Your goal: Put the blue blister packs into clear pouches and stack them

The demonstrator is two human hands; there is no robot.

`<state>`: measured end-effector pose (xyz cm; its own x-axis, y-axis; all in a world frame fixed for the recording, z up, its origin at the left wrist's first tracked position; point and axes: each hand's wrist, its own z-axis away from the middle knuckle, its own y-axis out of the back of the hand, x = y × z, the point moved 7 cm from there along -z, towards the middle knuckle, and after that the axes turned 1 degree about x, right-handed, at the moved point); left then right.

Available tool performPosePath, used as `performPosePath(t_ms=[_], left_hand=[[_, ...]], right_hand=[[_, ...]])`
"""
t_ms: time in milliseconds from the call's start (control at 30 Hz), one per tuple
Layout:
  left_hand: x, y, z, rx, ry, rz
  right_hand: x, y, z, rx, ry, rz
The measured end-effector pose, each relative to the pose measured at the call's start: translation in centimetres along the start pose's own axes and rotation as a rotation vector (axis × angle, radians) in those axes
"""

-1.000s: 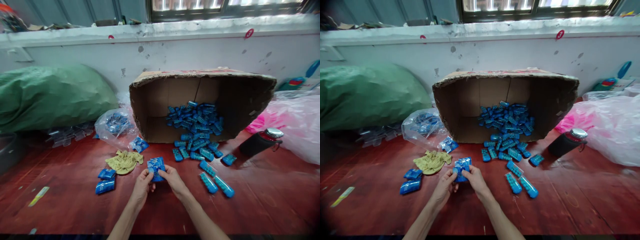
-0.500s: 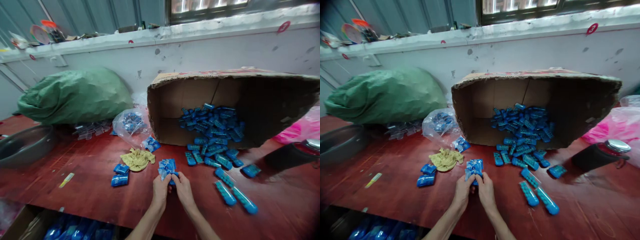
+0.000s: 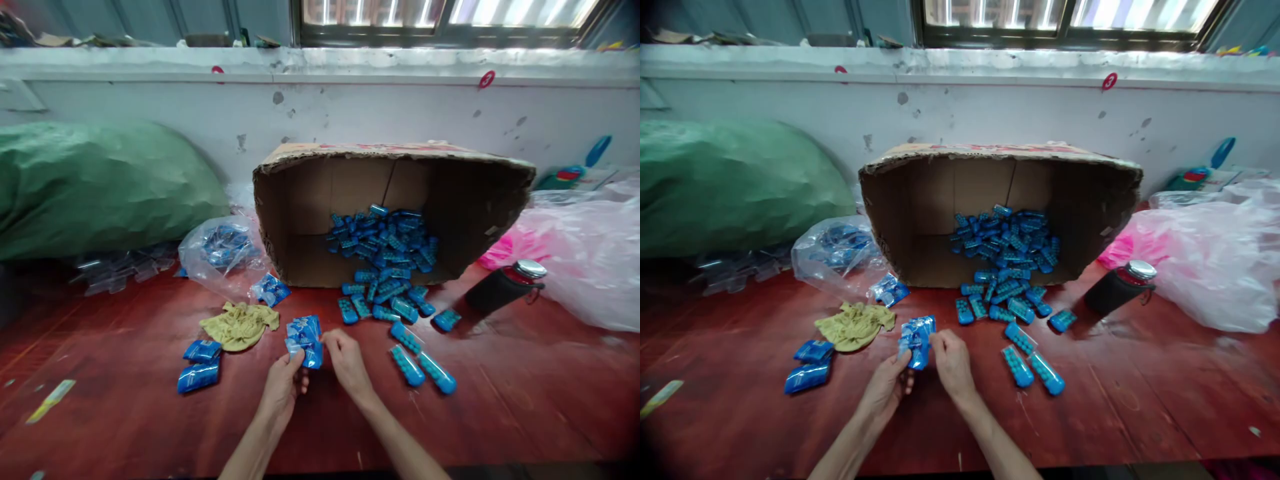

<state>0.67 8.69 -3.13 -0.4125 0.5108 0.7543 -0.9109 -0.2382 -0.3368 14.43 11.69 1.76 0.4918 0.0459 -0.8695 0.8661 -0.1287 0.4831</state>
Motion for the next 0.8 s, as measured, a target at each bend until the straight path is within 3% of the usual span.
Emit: performPosePath(t_ms=[133,233,533,667,800], left_hand=[[-1.1,0.1,0.4,-0.006,0.119,0.072],[-1.2,0.3,0.7,0.006,0.148,0.123],[-0.9,1.3,0.7,0.063,0.149,0.186],[-0.6,1.6,0.2,0.066,0.029,0.116],[0.4,2.1,0.0,0.127,-0.132,-0.013]], right_hand=[[1.4,2.9,-4.2,0.141,-0.035,0.246],[2.3,2.8,-5.2,0.140,-0.053,0.368],[2.8,1.2,-0.9,-0.012,0.015,0.396],[2.3,1.1,0.0,-0.040,0.037,0.360],[0.7,1.7,0.8,0.056,0.054,0.319]])
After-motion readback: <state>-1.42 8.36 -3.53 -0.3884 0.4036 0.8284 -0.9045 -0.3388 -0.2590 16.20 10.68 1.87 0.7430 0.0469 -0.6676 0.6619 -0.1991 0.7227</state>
